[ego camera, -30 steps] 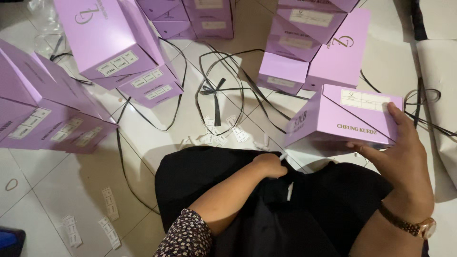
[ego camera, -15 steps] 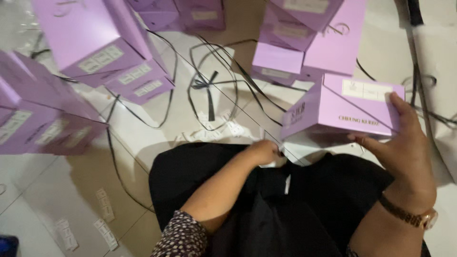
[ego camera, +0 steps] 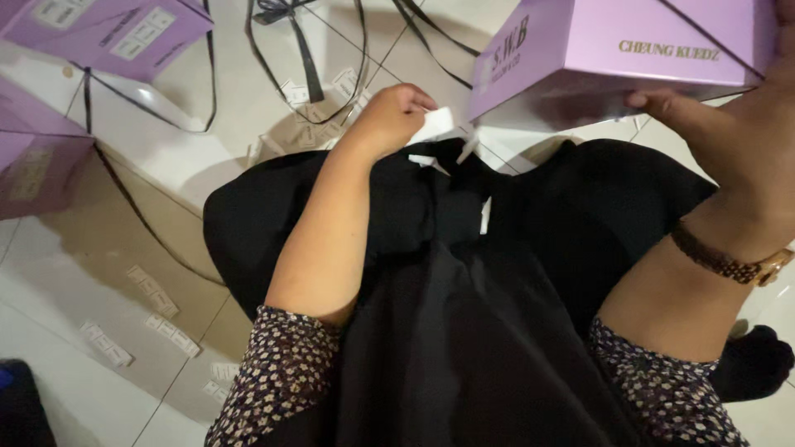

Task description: The person sits on the floor and applies printed size labels to purple shoe boxes. They peel the backing off each label, align it on the box side, press it down, and set the finished box aside before picking up the next box and label.

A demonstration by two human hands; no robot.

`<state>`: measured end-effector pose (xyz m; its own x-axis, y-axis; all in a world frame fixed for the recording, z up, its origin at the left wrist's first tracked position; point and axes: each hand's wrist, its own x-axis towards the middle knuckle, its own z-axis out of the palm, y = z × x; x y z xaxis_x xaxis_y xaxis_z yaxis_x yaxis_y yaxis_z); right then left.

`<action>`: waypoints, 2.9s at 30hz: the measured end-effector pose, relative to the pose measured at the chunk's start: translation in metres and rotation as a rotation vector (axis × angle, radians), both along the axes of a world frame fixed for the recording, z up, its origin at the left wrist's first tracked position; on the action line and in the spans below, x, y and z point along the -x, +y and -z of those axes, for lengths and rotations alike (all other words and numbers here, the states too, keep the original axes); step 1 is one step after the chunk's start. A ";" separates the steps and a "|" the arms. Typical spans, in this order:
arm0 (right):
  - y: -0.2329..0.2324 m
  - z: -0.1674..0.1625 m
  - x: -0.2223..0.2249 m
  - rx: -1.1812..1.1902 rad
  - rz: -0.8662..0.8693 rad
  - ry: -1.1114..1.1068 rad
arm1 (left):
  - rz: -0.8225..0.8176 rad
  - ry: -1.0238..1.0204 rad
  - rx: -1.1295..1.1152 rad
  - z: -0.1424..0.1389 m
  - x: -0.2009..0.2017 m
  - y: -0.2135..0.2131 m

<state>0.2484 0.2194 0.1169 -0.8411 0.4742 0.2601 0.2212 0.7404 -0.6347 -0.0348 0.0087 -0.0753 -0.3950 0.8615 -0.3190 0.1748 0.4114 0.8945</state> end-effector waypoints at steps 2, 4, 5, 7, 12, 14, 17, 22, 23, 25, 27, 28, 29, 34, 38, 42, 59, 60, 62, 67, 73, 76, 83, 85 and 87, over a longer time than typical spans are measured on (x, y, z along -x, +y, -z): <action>-0.004 -0.009 0.002 -0.179 -0.021 0.011 | -0.025 0.131 -0.013 -0.005 0.005 -0.002; -0.003 -0.014 0.002 -0.241 -0.066 0.052 | -0.033 0.076 0.055 -0.005 0.008 -0.003; -0.001 -0.015 0.002 -0.140 -0.076 0.074 | -0.035 0.045 0.091 -0.005 0.008 -0.003; 0.005 -0.017 -0.001 -0.001 -0.108 0.107 | -0.046 0.063 0.083 -0.002 0.007 -0.001; 0.011 -0.019 -0.017 0.133 -0.069 0.119 | -0.026 0.080 0.072 0.011 0.003 0.004; 0.009 -0.021 -0.023 0.210 0.021 0.058 | 0.004 0.072 0.125 0.018 0.001 0.007; 0.006 -0.028 -0.025 0.230 0.139 -0.079 | 0.137 0.180 0.138 0.030 -0.005 0.014; -0.006 -0.039 -0.014 0.041 0.275 -0.143 | 0.378 0.310 0.402 0.051 -0.023 0.026; -0.010 -0.039 -0.012 0.041 0.290 -0.131 | 0.427 0.322 0.518 0.054 -0.026 0.026; -0.014 -0.037 -0.009 -0.004 0.305 -0.116 | 0.595 0.412 0.589 0.056 -0.032 0.026; -0.012 -0.034 -0.012 -0.088 0.315 -0.126 | 0.654 0.466 0.613 0.058 -0.035 0.024; -0.010 -0.032 -0.016 -0.056 0.347 -0.155 | 0.635 0.453 0.613 0.057 -0.037 0.022; -0.005 -0.030 -0.021 -0.020 0.377 -0.189 | 0.617 0.435 0.617 0.056 -0.039 0.020; 0.020 -0.010 -0.051 0.142 0.264 -0.018 | 0.574 0.464 0.609 0.049 -0.040 0.015; 0.025 0.002 -0.063 0.383 0.188 0.184 | 0.355 0.427 0.435 0.046 -0.030 0.011; 0.020 0.007 -0.045 0.353 0.121 0.180 | 0.062 0.389 0.221 0.034 -0.018 0.000; 0.021 -0.027 0.033 0.142 0.370 -0.142 | -0.280 -0.037 -0.290 -0.141 -0.028 -0.029; 0.022 -0.027 0.032 0.221 0.301 -0.098 | -0.233 -0.098 -0.337 -0.152 -0.033 -0.027; 0.025 -0.027 0.025 -0.006 0.170 -0.112 | -0.137 -0.230 -0.421 -0.170 -0.048 -0.024; 0.031 -0.020 0.009 0.494 0.193 -0.169 | 0.191 -0.246 -0.581 -0.200 -0.089 -0.007; 0.023 -0.026 0.006 0.446 0.202 -0.142 | 0.329 -0.294 -0.663 -0.213 -0.113 0.055; 0.012 -0.040 0.000 0.282 0.183 -0.195 | 0.314 -0.391 -0.680 -0.206 -0.120 0.082; -0.005 -0.072 0.001 0.264 0.320 -0.239 | 0.247 -0.504 -0.665 -0.193 -0.109 0.080; -0.007 -0.077 -0.005 0.283 0.308 -0.228 | 0.288 -0.441 -0.593 -0.198 -0.115 0.068; -0.009 -0.081 -0.010 0.367 0.345 -0.222 | 0.346 -0.264 -0.502 -0.207 -0.122 0.054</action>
<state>0.2585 0.2108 0.1977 -0.6369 0.7581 -0.1403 0.5701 0.3405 -0.7477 0.0868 0.0628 0.1314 -0.0327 0.9939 0.1057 -0.0298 -0.1067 0.9938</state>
